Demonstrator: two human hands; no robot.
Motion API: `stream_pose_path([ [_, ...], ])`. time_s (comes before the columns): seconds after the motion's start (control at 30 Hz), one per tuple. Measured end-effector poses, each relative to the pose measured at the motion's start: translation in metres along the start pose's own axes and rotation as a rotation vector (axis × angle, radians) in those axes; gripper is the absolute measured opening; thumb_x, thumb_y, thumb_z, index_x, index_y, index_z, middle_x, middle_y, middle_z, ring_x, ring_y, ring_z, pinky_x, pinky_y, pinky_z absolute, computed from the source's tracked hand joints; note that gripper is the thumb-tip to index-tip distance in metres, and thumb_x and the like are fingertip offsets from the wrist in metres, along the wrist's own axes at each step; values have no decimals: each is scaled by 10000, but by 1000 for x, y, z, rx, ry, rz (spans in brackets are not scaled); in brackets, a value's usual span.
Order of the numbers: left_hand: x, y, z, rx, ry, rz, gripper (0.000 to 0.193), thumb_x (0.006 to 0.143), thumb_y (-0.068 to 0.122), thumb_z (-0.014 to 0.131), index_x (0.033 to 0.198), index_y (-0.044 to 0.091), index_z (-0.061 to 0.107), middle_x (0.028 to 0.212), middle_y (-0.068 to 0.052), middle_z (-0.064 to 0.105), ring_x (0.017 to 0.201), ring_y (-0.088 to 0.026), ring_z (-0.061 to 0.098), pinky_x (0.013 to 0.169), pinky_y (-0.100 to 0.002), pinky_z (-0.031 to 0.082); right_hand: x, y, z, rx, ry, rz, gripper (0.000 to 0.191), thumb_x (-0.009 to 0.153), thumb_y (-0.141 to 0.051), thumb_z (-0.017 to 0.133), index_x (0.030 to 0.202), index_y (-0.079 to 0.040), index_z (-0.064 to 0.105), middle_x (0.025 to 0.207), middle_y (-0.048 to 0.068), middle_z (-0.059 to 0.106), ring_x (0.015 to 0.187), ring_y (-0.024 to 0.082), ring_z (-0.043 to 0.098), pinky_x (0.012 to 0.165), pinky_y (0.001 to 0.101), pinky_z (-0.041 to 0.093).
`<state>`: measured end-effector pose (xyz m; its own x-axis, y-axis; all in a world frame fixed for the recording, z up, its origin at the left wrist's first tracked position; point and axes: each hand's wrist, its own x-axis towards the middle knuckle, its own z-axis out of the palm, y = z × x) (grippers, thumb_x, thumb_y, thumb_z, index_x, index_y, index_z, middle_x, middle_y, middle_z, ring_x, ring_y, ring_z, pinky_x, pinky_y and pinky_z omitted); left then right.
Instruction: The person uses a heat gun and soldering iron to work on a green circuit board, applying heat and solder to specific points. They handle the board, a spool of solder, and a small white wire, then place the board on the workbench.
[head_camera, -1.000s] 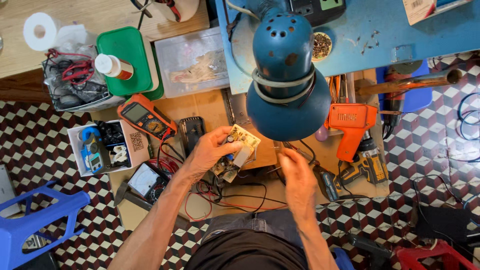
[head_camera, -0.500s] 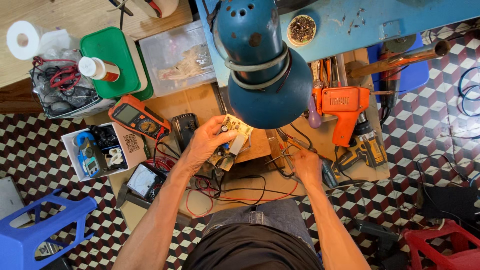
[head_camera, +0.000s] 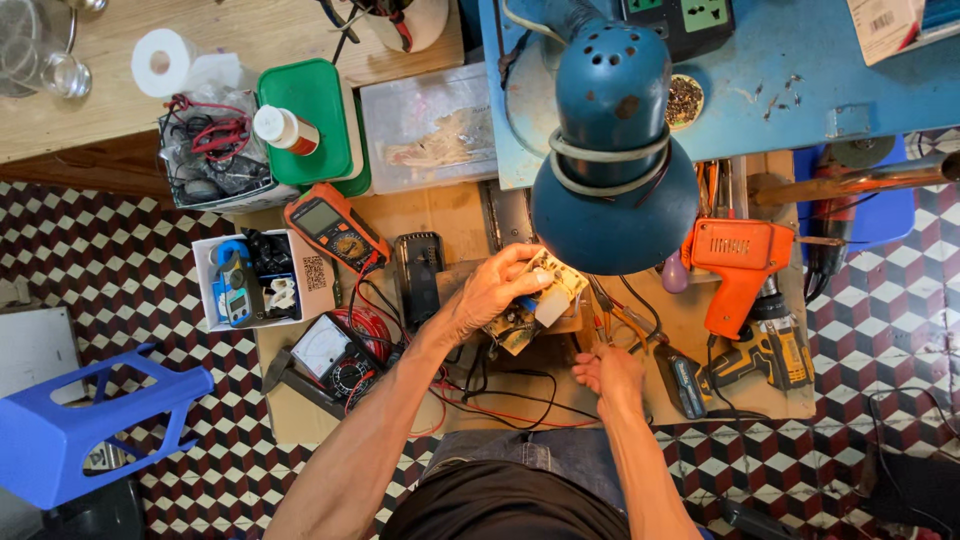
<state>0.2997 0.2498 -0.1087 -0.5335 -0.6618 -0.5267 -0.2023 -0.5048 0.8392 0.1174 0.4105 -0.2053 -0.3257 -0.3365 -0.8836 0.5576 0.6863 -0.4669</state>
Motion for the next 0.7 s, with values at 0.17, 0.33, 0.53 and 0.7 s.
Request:
stream_pose_path([
  [0.17,1,-6,-4,-167,-76,37,540,932,247,710,1385,-5,559,1205,-122,742,1105,-145,672,957,-313,535,-64,-28,-29,220,-115,9,196,984,-219,647,1038,-32,628,870,138,661,705,202,616,637,322,481],
  [0.33,4,-8,-8,-182,-106,48,548,929,232,719,1389,-10,544,1183,-103,737,1066,-136,675,922,-310,546,-108,-73,3,409,-221,-498,196,1113,-173,586,1116,21,616,944,89,642,809,151,610,740,294,505],
  [0.53,3,-7,-10,-172,-114,39,544,921,235,743,1378,3,561,1118,-86,743,977,-114,671,854,-291,542,-126,-104,64,117,-140,-964,102,1073,-72,572,1148,-5,557,1032,127,706,926,201,735,865,334,626],
  [0.7,3,-8,-13,-132,-116,50,487,923,246,753,1322,-1,621,1038,-62,747,899,-99,662,807,-284,537,-124,-105,86,-171,-14,-1037,146,1043,-25,637,1162,22,569,1096,156,743,1001,192,735,865,311,590],
])
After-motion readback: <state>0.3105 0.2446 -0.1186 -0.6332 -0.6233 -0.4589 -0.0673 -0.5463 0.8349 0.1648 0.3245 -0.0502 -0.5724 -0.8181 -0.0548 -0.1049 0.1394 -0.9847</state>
